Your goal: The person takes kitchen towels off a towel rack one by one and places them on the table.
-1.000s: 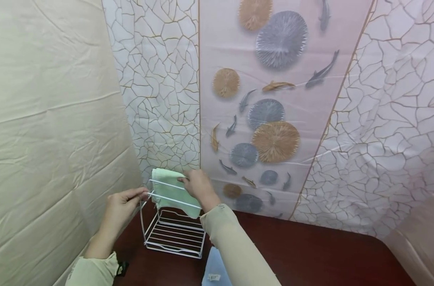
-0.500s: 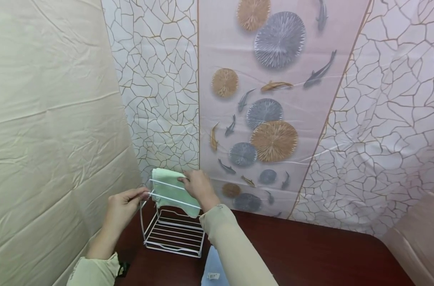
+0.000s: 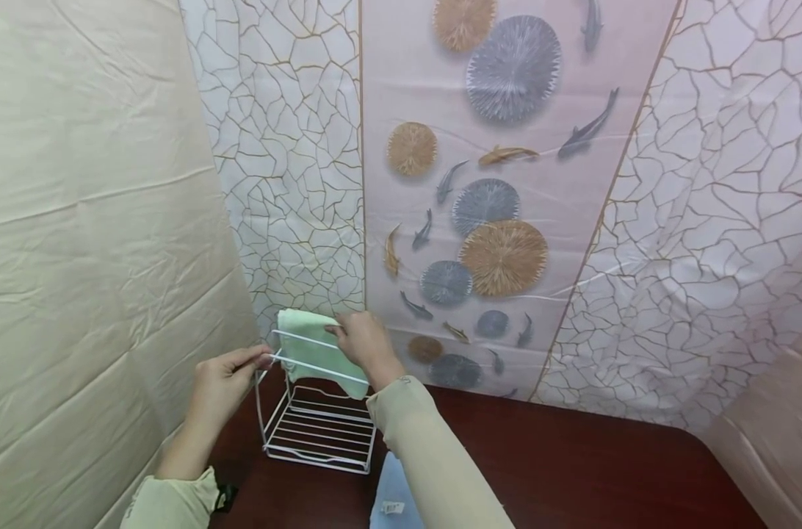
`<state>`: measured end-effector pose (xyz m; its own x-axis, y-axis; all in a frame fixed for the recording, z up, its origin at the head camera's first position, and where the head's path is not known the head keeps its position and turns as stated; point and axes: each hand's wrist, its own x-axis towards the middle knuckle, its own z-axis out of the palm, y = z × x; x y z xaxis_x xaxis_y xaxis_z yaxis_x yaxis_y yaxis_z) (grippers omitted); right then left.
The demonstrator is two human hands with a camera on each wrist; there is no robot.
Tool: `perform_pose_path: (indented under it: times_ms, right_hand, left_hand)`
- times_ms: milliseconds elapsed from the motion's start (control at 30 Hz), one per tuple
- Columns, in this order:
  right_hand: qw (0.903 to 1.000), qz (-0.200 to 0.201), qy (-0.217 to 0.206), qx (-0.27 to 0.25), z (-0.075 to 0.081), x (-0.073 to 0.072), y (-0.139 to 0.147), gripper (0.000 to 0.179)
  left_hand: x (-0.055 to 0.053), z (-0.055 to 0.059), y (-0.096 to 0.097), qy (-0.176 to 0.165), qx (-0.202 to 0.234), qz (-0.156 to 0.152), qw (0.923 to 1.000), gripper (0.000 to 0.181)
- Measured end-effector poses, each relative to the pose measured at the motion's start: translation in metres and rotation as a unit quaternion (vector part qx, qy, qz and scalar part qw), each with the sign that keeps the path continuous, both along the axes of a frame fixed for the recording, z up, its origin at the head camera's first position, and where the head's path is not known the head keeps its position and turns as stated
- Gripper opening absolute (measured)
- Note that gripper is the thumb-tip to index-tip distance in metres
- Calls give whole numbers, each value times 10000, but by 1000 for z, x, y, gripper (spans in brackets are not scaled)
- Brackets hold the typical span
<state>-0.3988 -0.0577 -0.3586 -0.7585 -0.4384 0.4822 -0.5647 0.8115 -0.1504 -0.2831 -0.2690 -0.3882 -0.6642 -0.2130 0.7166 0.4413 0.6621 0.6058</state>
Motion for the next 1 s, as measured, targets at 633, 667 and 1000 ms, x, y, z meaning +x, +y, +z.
perform_pose_path:
  times_ms: [633, 667, 1000]
  right_hand:
    - [9981, -52, 592, 133, 5, 5, -3, 25]
    - [9981, -72, 589, 146, 5, 6, -3, 26]
    - [9956, -59, 921, 133, 10, 7, -5, 26]
  left_hand:
    - [1, 0, -3, -34, 33, 3, 10000, 11]
    - [1, 0, -3, -31, 15, 24, 10000, 11]
    - [2, 0, -6, -204, 205, 19, 9996, 10]
